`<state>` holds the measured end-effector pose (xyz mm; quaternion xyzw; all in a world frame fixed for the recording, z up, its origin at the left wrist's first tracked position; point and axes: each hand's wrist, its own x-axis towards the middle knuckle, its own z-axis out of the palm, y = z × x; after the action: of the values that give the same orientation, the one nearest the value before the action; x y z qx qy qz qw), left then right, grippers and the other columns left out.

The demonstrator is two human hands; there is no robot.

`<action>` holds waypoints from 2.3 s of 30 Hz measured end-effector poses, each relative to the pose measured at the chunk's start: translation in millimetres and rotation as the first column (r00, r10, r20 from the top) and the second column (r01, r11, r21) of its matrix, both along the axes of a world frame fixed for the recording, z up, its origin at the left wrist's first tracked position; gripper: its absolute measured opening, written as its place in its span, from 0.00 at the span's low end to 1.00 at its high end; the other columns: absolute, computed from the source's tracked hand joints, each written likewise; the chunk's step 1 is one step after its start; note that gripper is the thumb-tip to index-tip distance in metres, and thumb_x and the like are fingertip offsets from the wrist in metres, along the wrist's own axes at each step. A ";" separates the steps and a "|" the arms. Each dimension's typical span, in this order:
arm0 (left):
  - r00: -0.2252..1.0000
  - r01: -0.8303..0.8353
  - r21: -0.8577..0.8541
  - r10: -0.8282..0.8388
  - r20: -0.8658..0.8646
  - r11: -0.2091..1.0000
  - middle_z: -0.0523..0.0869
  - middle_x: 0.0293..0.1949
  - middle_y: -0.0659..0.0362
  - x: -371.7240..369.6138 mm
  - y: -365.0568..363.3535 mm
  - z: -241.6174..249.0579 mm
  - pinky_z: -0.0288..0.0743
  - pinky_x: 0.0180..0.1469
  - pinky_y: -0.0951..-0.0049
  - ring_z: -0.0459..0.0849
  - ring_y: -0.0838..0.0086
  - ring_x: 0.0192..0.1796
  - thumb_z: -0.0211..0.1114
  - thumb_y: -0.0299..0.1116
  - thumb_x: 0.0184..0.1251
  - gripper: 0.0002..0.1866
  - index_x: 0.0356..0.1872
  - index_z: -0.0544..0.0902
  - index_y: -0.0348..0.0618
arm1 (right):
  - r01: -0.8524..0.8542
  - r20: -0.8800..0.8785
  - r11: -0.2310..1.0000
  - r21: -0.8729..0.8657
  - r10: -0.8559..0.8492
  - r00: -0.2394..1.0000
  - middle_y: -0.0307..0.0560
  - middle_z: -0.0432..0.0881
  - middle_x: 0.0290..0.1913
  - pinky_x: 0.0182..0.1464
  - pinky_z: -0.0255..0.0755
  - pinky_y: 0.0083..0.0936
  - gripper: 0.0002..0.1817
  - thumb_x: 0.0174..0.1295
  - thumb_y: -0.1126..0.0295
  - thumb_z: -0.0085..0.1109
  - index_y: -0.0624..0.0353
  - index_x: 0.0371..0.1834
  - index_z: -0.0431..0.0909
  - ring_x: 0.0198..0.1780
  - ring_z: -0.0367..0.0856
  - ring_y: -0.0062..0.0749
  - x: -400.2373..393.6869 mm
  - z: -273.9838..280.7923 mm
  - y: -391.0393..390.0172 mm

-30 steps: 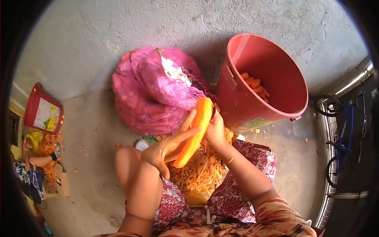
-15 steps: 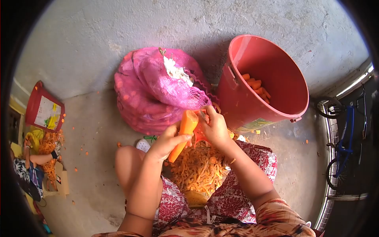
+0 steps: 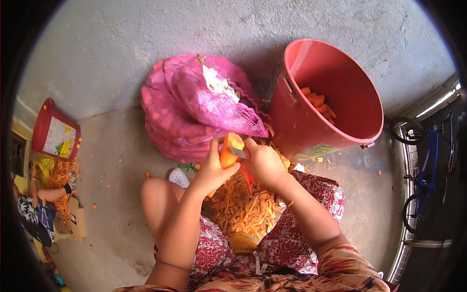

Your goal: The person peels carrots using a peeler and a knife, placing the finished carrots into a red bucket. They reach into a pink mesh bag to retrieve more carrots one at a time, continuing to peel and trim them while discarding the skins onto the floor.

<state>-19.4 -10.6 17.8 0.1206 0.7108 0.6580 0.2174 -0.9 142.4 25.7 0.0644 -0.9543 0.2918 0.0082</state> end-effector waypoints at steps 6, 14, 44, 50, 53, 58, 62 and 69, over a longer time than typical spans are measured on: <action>0.980 -0.037 -0.134 0.010 -0.201 0.990 0.79 0.33 0.54 1.5 3.8 4.2 0.70 0.41 0.72 0.78 0.71 0.36 0.62 0.24 0.45 0.16 0.38 0.73 0.35 | 0.064 0.009 0.998 0.026 -0.064 0.998 0.58 0.74 0.19 0.27 0.70 0.42 0.09 0.46 0.71 0.51 0.63 0.27 0.65 0.24 0.76 0.53 1.1 -10.6 -1.5; 0.916 -0.160 -0.417 -0.023 -0.402 0.895 0.78 0.28 0.47 2.0 5.8 0.4 0.71 0.36 0.70 0.80 0.60 0.33 0.62 0.25 0.42 0.17 0.37 0.72 0.34 | 0.183 0.148 0.982 -0.039 -0.176 0.973 0.61 0.75 0.23 0.32 0.70 0.42 0.14 0.43 0.69 0.57 0.64 0.30 0.67 0.29 0.75 0.55 2.8 -21.9 -7.6; 0.956 0.018 -0.240 -0.086 -0.279 0.971 0.79 0.31 0.54 -2.6 -0.5 -5.7 0.70 0.38 0.72 0.77 0.72 0.36 0.64 0.26 0.44 0.20 0.41 0.71 0.35 | 0.244 0.311 0.968 -0.054 -0.216 0.926 0.61 0.77 0.30 0.39 0.70 0.38 0.12 0.48 0.70 0.53 0.67 0.33 0.73 0.35 0.77 0.51 -18.5 -48.6 15.9; 0.962 -0.089 -0.489 -0.053 -0.269 0.868 0.78 0.32 0.44 -10.5 -7.0 -21.9 0.69 0.40 0.66 0.78 0.55 0.39 0.62 0.27 0.41 0.18 0.37 0.71 0.34 | 0.101 0.208 0.995 -0.004 -0.098 0.973 0.60 0.76 0.24 0.32 0.69 0.42 0.10 0.52 0.68 0.49 0.65 0.29 0.67 0.28 0.76 0.53 -0.5 -17.6 14.3; 0.962 -0.031 -0.440 -0.092 -0.256 0.897 0.78 0.32 0.46 -10.6 -3.6 -19.9 0.69 0.39 0.67 0.78 0.56 0.38 0.61 0.26 0.41 0.18 0.37 0.71 0.34 | 0.031 0.173 0.999 0.041 -0.037 0.984 0.59 0.76 0.23 0.30 0.70 0.41 0.09 0.52 0.69 0.49 0.65 0.29 0.66 0.27 0.77 0.51 5.0 -19.1 4.8; 0.970 0.006 -0.452 -0.115 -0.214 0.892 0.78 0.32 0.45 -9.1 1.5 -19.3 0.69 0.40 0.67 0.78 0.56 0.39 0.61 0.26 0.40 0.18 0.37 0.71 0.33 | 0.044 0.125 0.997 0.056 -0.051 0.991 0.57 0.75 0.21 0.28 0.71 0.39 0.10 0.52 0.68 0.48 0.65 0.29 0.65 0.26 0.77 0.50 7.3 -28.0 3.4; 0.977 0.029 -0.409 -0.113 -0.182 0.912 0.79 0.33 0.46 -9.7 2.5 -18.8 0.69 0.41 0.68 0.78 0.58 0.39 0.60 0.26 0.40 0.20 0.39 0.72 0.33 | 0.064 0.140 0.997 0.042 -0.069 0.988 0.59 0.75 0.21 0.29 0.70 0.41 0.10 0.52 0.68 0.48 0.65 0.31 0.64 0.26 0.76 0.52 7.5 -22.5 4.7; 0.993 0.087 -0.320 -0.107 -0.048 0.943 0.79 0.32 0.49 -11.4 0.9 -23.9 0.69 0.42 0.70 0.79 0.62 0.39 0.60 0.26 0.40 0.21 0.41 0.72 0.34 | 0.083 0.127 0.992 0.090 -0.094 0.987 0.58 0.75 0.20 0.27 0.71 0.40 0.10 0.53 0.69 0.48 0.64 0.32 0.64 0.24 0.77 0.50 8.8 -18.5 5.5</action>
<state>-30.8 -9.8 -6.1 0.1400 0.8073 0.5193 0.2430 7.9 147.8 7.3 0.0029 -0.9662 0.2539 -0.0443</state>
